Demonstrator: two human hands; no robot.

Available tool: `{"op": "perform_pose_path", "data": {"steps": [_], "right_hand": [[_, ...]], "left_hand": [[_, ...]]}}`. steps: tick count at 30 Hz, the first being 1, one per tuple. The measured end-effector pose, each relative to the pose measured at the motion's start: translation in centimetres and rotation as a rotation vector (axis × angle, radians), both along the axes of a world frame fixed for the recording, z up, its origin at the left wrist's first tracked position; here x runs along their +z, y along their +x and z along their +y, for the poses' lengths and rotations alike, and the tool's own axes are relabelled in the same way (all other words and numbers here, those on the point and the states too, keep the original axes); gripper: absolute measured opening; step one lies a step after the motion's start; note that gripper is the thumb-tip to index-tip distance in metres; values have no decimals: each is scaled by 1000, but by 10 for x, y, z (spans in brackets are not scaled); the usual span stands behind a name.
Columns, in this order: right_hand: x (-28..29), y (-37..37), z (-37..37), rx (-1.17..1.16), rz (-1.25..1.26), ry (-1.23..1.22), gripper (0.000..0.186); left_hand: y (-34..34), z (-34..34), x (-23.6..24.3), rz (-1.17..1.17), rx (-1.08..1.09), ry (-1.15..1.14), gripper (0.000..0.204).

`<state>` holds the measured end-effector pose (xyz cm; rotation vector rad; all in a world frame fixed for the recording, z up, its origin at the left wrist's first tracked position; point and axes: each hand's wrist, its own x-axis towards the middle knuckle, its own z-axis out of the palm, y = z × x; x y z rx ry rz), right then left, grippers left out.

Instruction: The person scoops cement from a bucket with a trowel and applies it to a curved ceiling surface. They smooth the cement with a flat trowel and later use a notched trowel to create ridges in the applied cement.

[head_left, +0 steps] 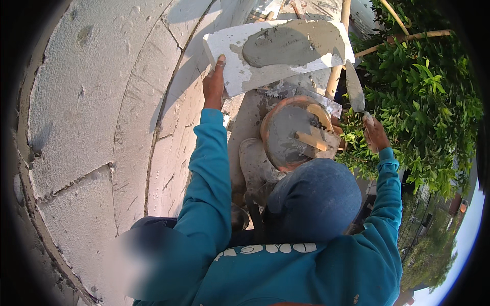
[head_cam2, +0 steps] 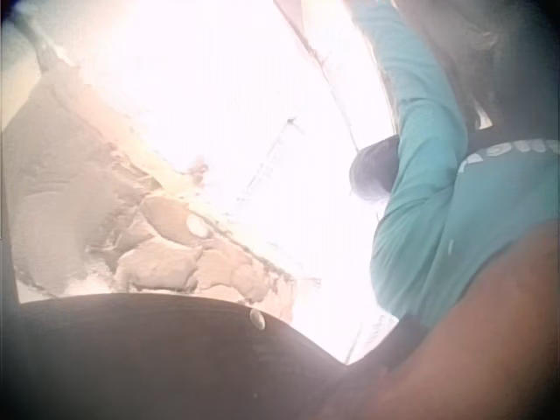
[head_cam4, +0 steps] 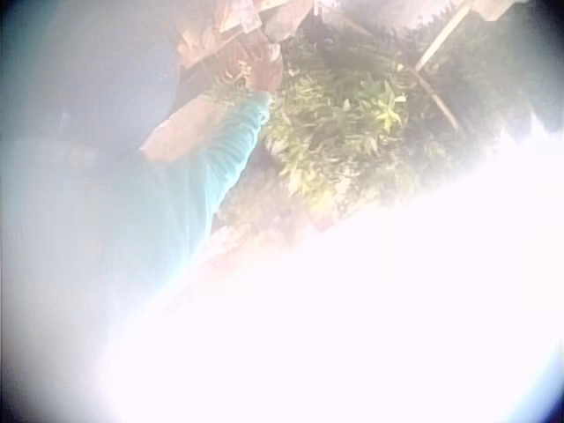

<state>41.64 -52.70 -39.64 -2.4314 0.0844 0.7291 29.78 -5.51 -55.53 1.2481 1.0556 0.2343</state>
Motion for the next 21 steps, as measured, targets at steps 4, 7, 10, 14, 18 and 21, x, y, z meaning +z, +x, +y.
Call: {"op": "perform_pose_path", "data": {"steps": [4,7,10,14,18,21], "right_hand": [[71,-54,-1,401,-134,-236,41],[105,-86,48,624,-93,-249,38],[91,-105,85,818,-6,-329,35],[24,-133,94,1035,133,-597,38],[-22,-161,100,927,249,-826,41],[-14,-164,109,980,184,-771,40]], "left_hand": [[0,-11,8,-35,15,0,84],[1,-5,-7,-43,37,32,83],[-2,-4,-5,-25,19,3,81],[2,-8,5,-58,-2,-24,82],[2,-4,-8,-62,-8,-10,85],[0,-2,-7,-25,-49,-24,86]]}}
